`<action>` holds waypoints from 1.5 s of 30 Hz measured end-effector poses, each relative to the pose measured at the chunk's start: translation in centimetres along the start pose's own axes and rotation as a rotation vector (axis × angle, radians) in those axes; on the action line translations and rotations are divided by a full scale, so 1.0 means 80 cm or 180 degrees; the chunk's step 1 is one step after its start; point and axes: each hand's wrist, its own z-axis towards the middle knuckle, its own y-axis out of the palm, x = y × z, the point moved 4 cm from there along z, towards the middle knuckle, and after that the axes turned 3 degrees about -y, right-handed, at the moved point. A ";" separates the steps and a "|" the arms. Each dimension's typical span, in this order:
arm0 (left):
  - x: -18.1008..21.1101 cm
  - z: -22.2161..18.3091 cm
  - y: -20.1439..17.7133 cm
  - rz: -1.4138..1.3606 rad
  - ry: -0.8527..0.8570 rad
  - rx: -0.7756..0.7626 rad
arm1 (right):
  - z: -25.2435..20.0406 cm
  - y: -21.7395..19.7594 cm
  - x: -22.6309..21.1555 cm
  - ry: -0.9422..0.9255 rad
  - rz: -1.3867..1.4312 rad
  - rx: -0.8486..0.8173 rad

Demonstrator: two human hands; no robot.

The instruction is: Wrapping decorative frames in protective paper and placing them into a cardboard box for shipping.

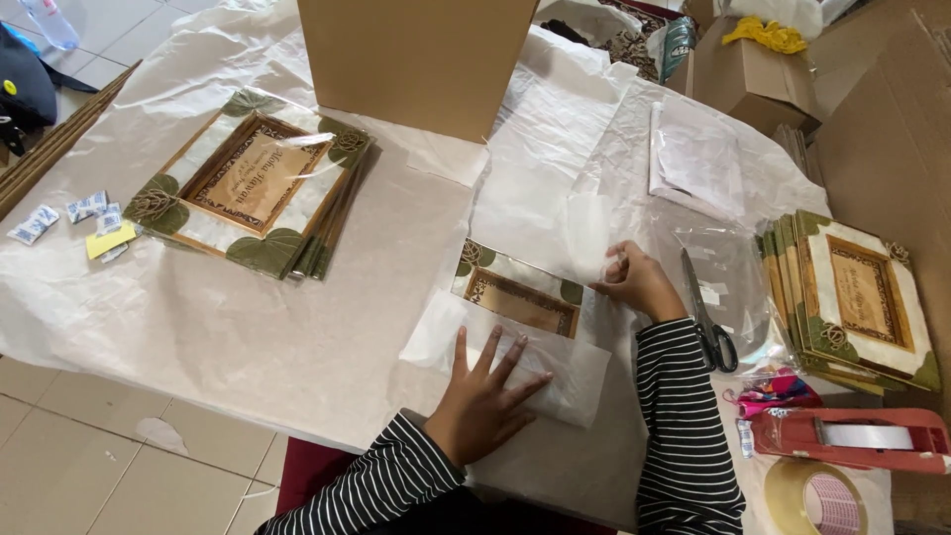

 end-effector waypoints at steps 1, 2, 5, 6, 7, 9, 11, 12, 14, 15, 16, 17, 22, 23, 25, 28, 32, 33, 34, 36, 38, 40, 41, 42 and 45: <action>0.000 0.000 0.000 0.0003 0.0002 0.0000 | 0.000 0.000 -0.002 -0.0001 0.0002 0.0002; 0.000 0.000 0.001 0.0025 -0.0013 -0.0014 | 0.000 -0.001 -0.003 0.0041 -0.0109 0.0033; -0.001 0.000 0.003 -0.0018 -0.0025 -0.0015 | -0.002 -0.004 -0.009 0.0083 -0.0081 0.0085; -0.001 0.000 0.004 -0.0081 -0.0028 -0.0006 | -0.003 -0.004 -0.012 0.0082 0.0059 0.0099; -0.001 0.000 0.004 -0.0078 -0.0024 -0.0007 | 0.007 -0.001 0.000 0.0081 0.0063 0.0101; -0.001 0.000 0.003 -0.0045 -0.0005 0.0102 | 0.024 0.009 0.024 0.0055 0.0691 -0.0030; 0.000 -0.001 0.000 -0.0060 0.0002 0.0092 | 0.038 0.015 0.040 0.0065 0.0602 -0.0075; 0.000 0.000 -0.001 -0.0078 0.0004 0.0085 | 0.045 0.018 0.048 0.0075 0.0507 -0.0122; 0.001 0.000 -0.002 -0.0054 -0.0016 0.0026 | 0.050 0.019 0.050 -0.0099 0.0390 -0.0124; 0.001 0.001 -0.002 -0.0034 -0.0034 -0.0033 | 0.051 0.019 0.051 -0.0270 0.0271 -0.0124; 0.002 0.001 -0.002 -0.0033 -0.0026 -0.0039 | 0.049 0.018 0.049 -0.0265 0.0279 -0.0120; 0.002 0.001 -0.002 0.0011 -0.0034 -0.0057 | 0.047 0.018 0.048 -0.0220 0.0405 -0.0152; 0.001 0.002 -0.002 0.0035 -0.0033 -0.0004 | 0.045 0.022 0.043 -0.0421 0.0751 -0.0273; 0.001 0.001 0.000 0.0073 -0.0020 0.0002 | 0.042 0.020 0.039 -0.0504 0.0730 -0.0229; 0.000 0.001 0.002 0.0114 -0.0006 0.0012 | 0.029 0.013 0.024 -0.0591 0.0708 -0.0182; 0.000 0.001 0.003 0.0059 -0.0017 -0.0033 | 0.000 -0.003 0.001 -0.0365 0.0397 -0.0009; -0.002 0.000 0.010 0.0019 -0.0057 -0.0213 | -0.016 -0.001 -0.003 -0.0358 0.1121 -0.0229; -0.002 0.000 0.011 0.0002 -0.0075 -0.0215 | -0.016 0.001 0.001 -0.0254 0.1277 -0.0287; -0.003 0.000 0.014 -0.0002 -0.0066 -0.0209 | -0.013 0.004 0.007 -0.0253 0.1273 -0.0276; -0.005 -0.002 0.020 0.0116 -0.0085 -0.0317 | -0.006 0.008 0.018 -0.0482 0.1657 -0.0126; -0.003 -0.001 0.014 0.0137 -0.0054 -0.0209 | -0.023 0.006 0.002 -0.0273 0.1682 -0.0054; -0.001 -0.001 0.011 0.0162 -0.0026 -0.0104 | -0.026 0.008 0.006 -0.0064 0.1711 0.0012; -0.002 -0.001 0.013 0.0165 -0.0046 -0.0177 | -0.021 0.012 0.013 -0.0138 0.1582 -0.0094; -0.003 -0.001 0.015 0.0169 -0.0066 -0.0251 | -0.016 0.017 0.022 -0.0210 0.1451 -0.0200; -0.003 -0.001 0.017 0.0333 -0.0022 -0.0162 | -0.022 0.019 0.019 -0.0598 0.1196 -0.0105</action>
